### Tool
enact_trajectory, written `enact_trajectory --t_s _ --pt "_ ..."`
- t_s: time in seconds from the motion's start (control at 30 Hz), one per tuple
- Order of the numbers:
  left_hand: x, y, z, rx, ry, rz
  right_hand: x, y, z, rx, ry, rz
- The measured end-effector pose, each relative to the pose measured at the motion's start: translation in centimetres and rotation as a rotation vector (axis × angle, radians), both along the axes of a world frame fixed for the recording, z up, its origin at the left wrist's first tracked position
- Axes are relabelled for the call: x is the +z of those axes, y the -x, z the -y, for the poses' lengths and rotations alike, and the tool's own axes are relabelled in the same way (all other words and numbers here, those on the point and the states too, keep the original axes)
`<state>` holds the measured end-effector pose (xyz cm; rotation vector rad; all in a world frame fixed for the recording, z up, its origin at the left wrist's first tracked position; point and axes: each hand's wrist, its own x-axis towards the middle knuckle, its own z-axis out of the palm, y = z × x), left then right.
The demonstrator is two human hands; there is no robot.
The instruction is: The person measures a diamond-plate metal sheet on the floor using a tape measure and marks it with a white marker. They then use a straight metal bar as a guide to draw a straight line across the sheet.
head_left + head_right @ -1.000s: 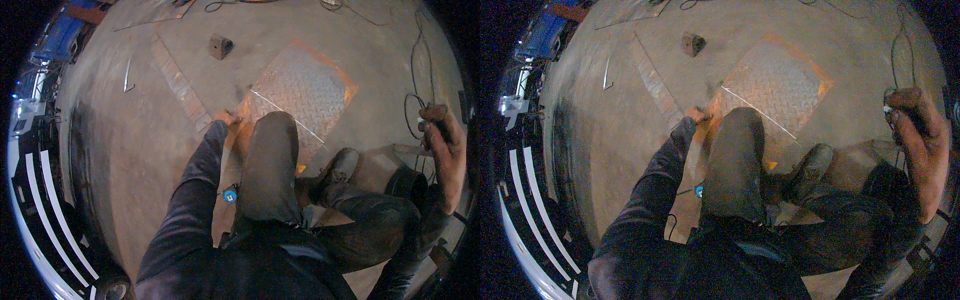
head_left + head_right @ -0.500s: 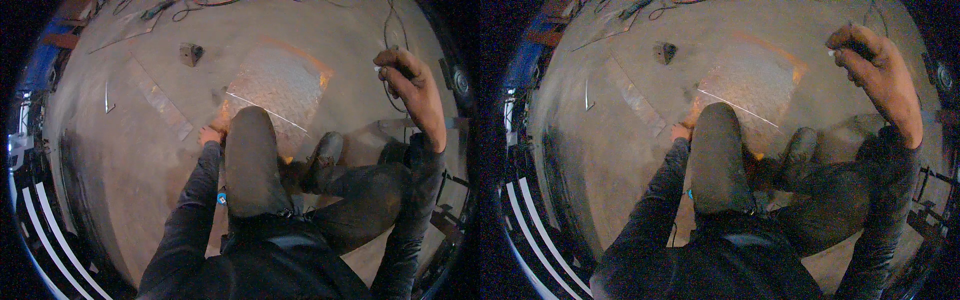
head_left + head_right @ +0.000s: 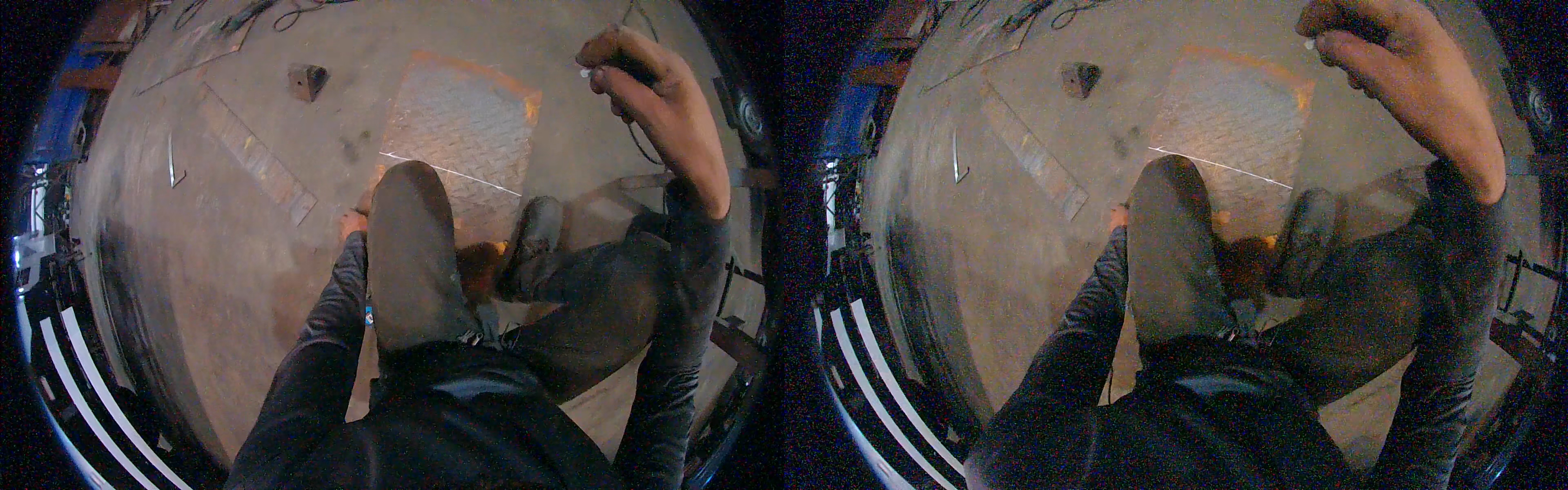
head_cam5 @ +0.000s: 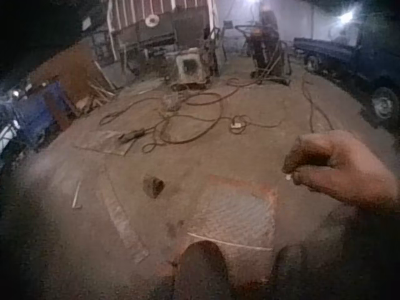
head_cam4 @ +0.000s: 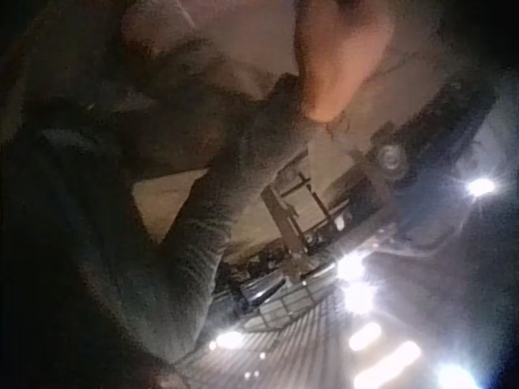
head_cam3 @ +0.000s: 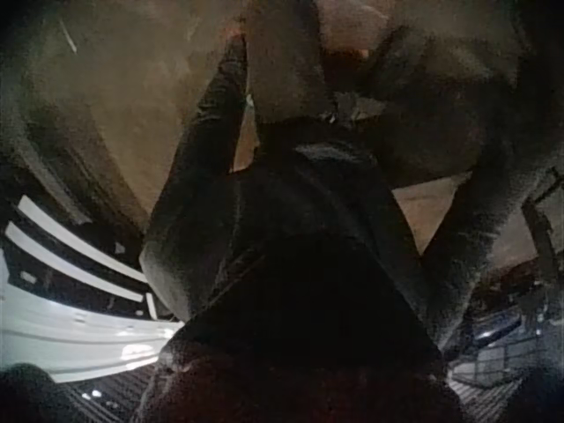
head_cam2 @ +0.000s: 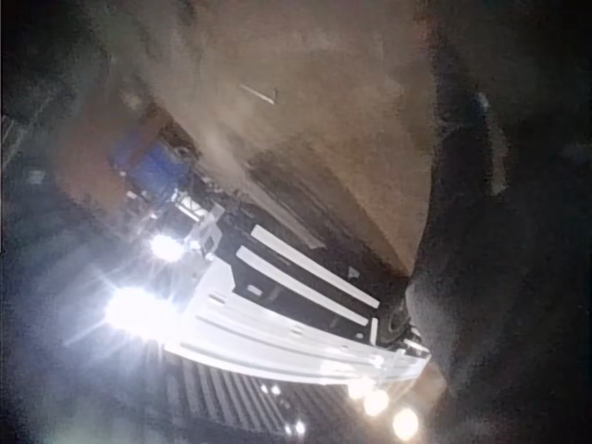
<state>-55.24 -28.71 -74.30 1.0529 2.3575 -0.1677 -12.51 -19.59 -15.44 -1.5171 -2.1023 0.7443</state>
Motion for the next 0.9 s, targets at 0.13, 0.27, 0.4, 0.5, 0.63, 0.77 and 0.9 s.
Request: enact_trajectory --t_s 0.13,0.27,0.4,0.5,0.63,0.77,0.9 --pt "-2.5 -3.4 1.7 0.069 -0.058 0.092 -0.6 0.9 -1.0 0.082 0.023 -0.045" --pt "-3.3 -3.0 2.3 0.088 -0.071 0.139 0.2 1.8 -0.8 0.088 0.051 -0.013" --pt "-1.5 3.6 3.5 -0.196 0.013 0.112 2.0 1.2 -1.1 0.131 0.045 -0.018" --pt "2.3 -1.3 2.5 -0.368 0.077 0.257 1.4 0.7 -1.5 0.087 0.015 0.068" --pt "11.4 -4.6 2.5 -0.193 -0.049 0.373 0.3 -1.6 0.1 -0.093 -0.012 0.085" --pt "12.9 -3.6 4.3 -0.172 -0.205 0.413 0.0 -3.7 -0.9 -0.104 0.029 0.133" --pt "17.4 -4.7 3.9 -0.085 -0.211 0.549 -0.2 -4.7 -2.8 -0.14 0.093 0.162"
